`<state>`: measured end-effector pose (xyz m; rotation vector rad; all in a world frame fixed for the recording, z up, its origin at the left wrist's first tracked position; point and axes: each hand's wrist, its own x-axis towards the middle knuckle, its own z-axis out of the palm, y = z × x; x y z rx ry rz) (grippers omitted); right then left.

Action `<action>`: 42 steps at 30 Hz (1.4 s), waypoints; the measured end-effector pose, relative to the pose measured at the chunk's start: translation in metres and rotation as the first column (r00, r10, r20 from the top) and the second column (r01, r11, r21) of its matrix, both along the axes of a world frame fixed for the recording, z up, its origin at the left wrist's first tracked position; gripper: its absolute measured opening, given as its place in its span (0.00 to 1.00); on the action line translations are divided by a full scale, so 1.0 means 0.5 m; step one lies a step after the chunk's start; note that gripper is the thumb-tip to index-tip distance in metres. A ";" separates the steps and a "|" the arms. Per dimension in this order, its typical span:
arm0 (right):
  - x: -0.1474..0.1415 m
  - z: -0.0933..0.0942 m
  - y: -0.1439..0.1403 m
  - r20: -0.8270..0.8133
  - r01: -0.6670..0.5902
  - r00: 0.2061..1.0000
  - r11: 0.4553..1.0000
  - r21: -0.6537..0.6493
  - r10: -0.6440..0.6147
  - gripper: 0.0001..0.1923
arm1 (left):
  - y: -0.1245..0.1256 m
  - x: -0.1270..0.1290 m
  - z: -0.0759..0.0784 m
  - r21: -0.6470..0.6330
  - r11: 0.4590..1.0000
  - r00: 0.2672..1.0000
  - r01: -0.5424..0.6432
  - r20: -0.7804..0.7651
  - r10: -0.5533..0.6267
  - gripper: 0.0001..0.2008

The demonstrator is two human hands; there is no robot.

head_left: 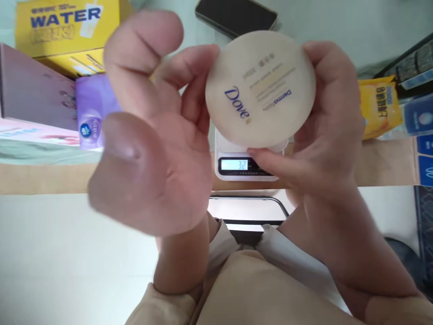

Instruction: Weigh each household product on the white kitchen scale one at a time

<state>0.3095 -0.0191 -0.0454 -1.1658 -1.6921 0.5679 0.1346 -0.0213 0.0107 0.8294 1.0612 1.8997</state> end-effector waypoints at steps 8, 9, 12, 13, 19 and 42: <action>0.057 -0.047 0.026 0.003 0.034 0.999 0.999 -0.008 -0.034 0.43 | 0.062 0.065 -0.049 -0.115 0.961 0.953 0.250 0.202 -0.224 0.25; 0.057 -0.050 0.027 0.003 0.037 0.999 0.999 -0.021 -0.037 0.43 | 0.063 0.061 -0.054 -0.121 0.919 0.918 0.376 0.186 -0.351 0.27; 0.059 -0.056 0.027 -0.025 0.014 1.000 0.999 -0.031 -0.015 0.43 | 0.062 0.044 -0.073 -0.075 0.803 0.806 0.591 0.091 -0.585 0.35; 0.061 -0.059 0.026 -0.038 -0.003 0.999 0.999 -0.034 0.002 0.43 | 0.061 0.041 -0.079 -0.054 0.800 0.802 0.597 0.062 -0.594 0.35; 0.087 -0.064 0.036 -0.322 0.173 0.935 0.984 0.049 -0.148 0.31 | 0.064 0.035 -0.114 -0.077 0.996 0.999 0.036 -0.026 -0.039 0.29; 0.100 -0.060 0.058 -0.470 0.231 0.857 0.973 -0.017 -0.212 0.30 | 0.051 -0.031 -0.171 0.056 0.994 0.913 0.097 -0.403 -0.067 0.11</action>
